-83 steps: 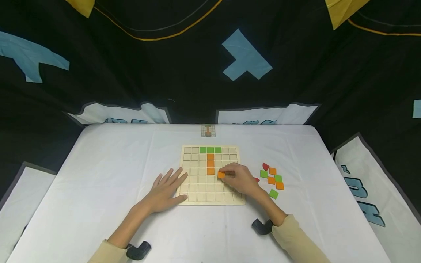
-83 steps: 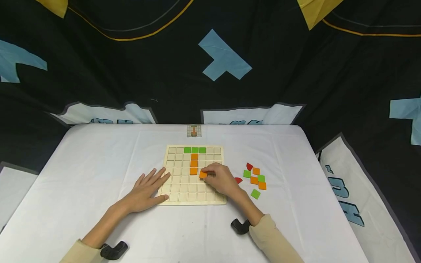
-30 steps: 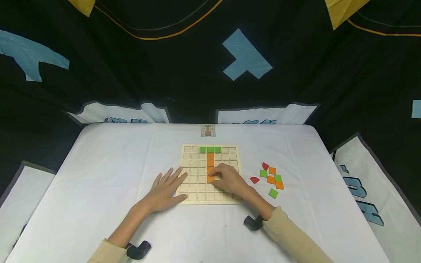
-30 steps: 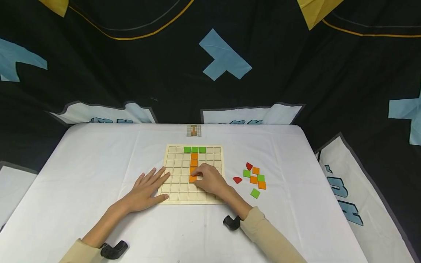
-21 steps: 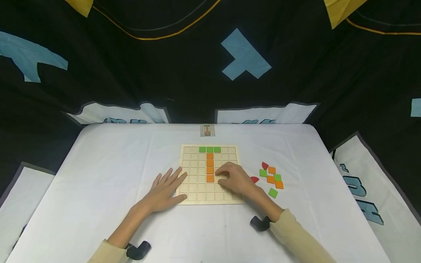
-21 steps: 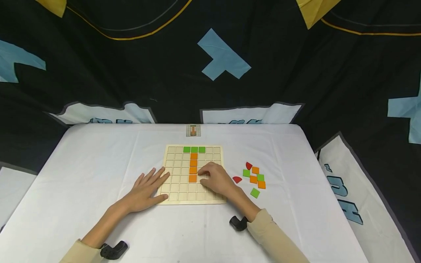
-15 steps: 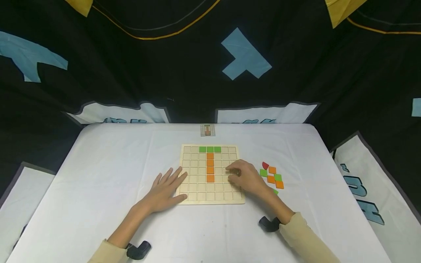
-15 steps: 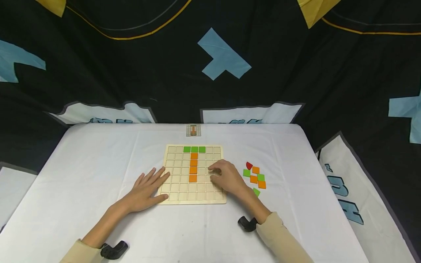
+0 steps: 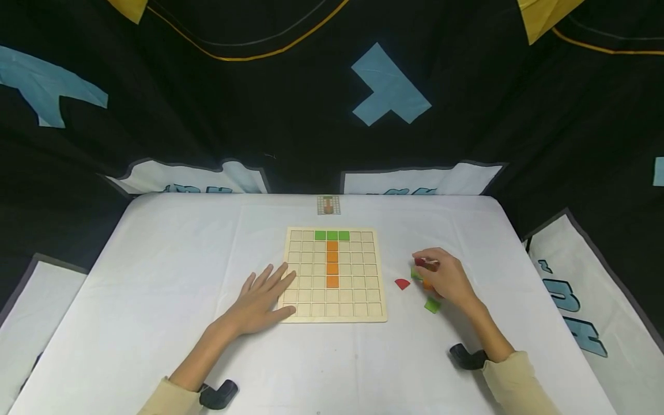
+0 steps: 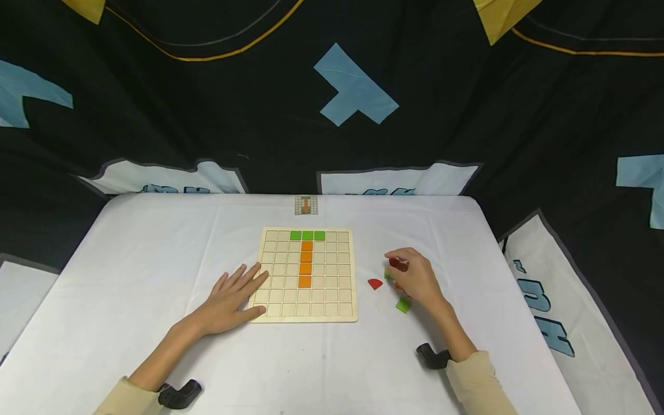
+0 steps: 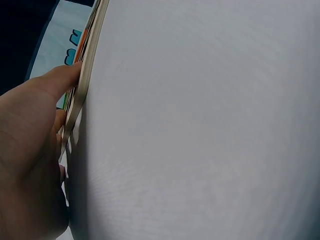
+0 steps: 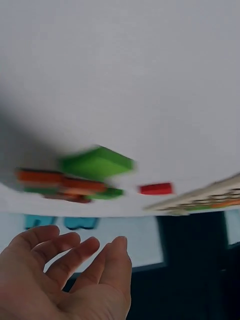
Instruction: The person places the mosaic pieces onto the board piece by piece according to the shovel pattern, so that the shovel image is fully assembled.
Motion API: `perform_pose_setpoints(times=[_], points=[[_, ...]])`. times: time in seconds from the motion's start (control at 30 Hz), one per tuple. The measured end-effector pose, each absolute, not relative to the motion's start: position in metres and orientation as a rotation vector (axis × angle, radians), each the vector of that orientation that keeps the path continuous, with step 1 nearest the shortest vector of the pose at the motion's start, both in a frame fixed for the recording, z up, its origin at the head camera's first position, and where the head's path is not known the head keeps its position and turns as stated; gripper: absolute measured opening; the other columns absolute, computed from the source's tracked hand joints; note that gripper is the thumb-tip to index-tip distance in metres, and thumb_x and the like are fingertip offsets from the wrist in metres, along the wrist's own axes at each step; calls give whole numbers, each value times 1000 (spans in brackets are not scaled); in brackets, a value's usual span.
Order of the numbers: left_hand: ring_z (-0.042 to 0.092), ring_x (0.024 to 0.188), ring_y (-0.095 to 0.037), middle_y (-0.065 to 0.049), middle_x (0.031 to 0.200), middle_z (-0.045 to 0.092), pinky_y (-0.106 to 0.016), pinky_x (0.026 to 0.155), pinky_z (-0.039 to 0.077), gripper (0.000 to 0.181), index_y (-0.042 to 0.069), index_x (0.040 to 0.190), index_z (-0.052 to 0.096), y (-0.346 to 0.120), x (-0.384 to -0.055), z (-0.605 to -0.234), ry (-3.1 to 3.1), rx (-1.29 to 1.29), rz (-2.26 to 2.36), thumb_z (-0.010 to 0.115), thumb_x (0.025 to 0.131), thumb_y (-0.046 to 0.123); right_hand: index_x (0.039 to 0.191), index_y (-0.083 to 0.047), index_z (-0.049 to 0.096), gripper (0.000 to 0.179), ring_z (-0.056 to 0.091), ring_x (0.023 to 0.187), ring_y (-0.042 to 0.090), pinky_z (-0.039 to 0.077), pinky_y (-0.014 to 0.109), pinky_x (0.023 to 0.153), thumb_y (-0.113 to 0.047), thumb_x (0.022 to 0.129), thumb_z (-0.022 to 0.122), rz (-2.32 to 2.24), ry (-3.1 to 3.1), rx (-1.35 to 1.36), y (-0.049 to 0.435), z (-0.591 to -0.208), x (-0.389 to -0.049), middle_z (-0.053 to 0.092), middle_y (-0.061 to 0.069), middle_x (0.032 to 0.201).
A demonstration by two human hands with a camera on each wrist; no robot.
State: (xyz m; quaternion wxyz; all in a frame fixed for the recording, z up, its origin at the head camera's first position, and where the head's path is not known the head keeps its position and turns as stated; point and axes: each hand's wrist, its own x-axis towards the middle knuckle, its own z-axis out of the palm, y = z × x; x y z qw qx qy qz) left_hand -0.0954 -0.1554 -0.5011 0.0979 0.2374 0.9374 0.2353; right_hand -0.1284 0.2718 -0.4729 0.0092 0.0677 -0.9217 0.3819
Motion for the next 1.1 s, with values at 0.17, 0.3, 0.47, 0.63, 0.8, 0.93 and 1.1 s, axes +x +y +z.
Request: perform_pose_setpoints(times=[0.17, 0.3, 0.47, 0.63, 0.8, 0.93, 1.1], points=[[10, 149, -42, -13, 164, 20, -66, 114, 3, 74, 10, 156, 35, -155, -95, -501, 2775, 709, 694, 58, 97, 48, 119, 0, 70, 28, 62, 106, 37, 53, 51, 89, -5, 92, 70, 1194, -2935, 130, 297, -481, -127, 63, 18, 123], [10, 149, -42, -13, 164, 20, -66, 114, 4, 74, 10, 156, 34, -155, -96, -501, 2779, 713, 688, 58, 97, 48, 120, 1, 69, 28, 58, 111, 39, 49, 54, 94, -5, 93, 68, 1175, -2975, 89, 308, -486, -127, 62, 19, 124], [10, 149, -41, -13, 164, 20, -66, 114, 3, 74, 10, 156, 34, -155, -96, -501, 2781, 713, 687, 58, 97, 48, 119, -1, 71, 27, 57, 111, 38, 47, 55, 97, -5, 92, 68, 1160, -3009, 82, 311, -489, -128, 63, 19, 123], [9, 149, -41, -13, 164, 20, -66, 114, 3, 74, 11, 157, 34, -155, -96, -502, 2787, 709, 675, 57, 97, 49, 118, -2, 72, 26, 57, 109, 37, 47, 56, 96, -4, 92, 69, 1142, -3024, 95, 311, -489, -129, 64, 19, 123], [9, 150, -40, -12, 164, 20, -65, 114, 3, 75, 11, 157, 34, -155, -97, -502, 2789, 700, 672, 57, 97, 49, 119, -1, 71, 27, 56, 109, 39, 47, 56, 96, -5, 92, 69, 1115, -3039, 71, 311, -488, -132, 63, 21, 124], [9, 150, -41, -13, 164, 20, -66, 114, 3, 74, 11, 156, 35, -155, -97, -503, 2788, 698, 679, 58, 97, 49, 118, 1, 71, 27, 56, 108, 39, 47, 56, 94, -5, 91, 69, 1108, -3035, 53, 311, -488, -133, 63, 22, 123], [9, 149, -41, -13, 164, 21, -66, 114, 3, 74, 11, 156, 35, -155, -96, -503, 2787, 703, 680, 58, 97, 49, 115, 3, 71, 26, 58, 106, 40, 49, 56, 93, -4, 90, 69, 1089, -3016, 67, 309, -489, -135, 65, 24, 119]])
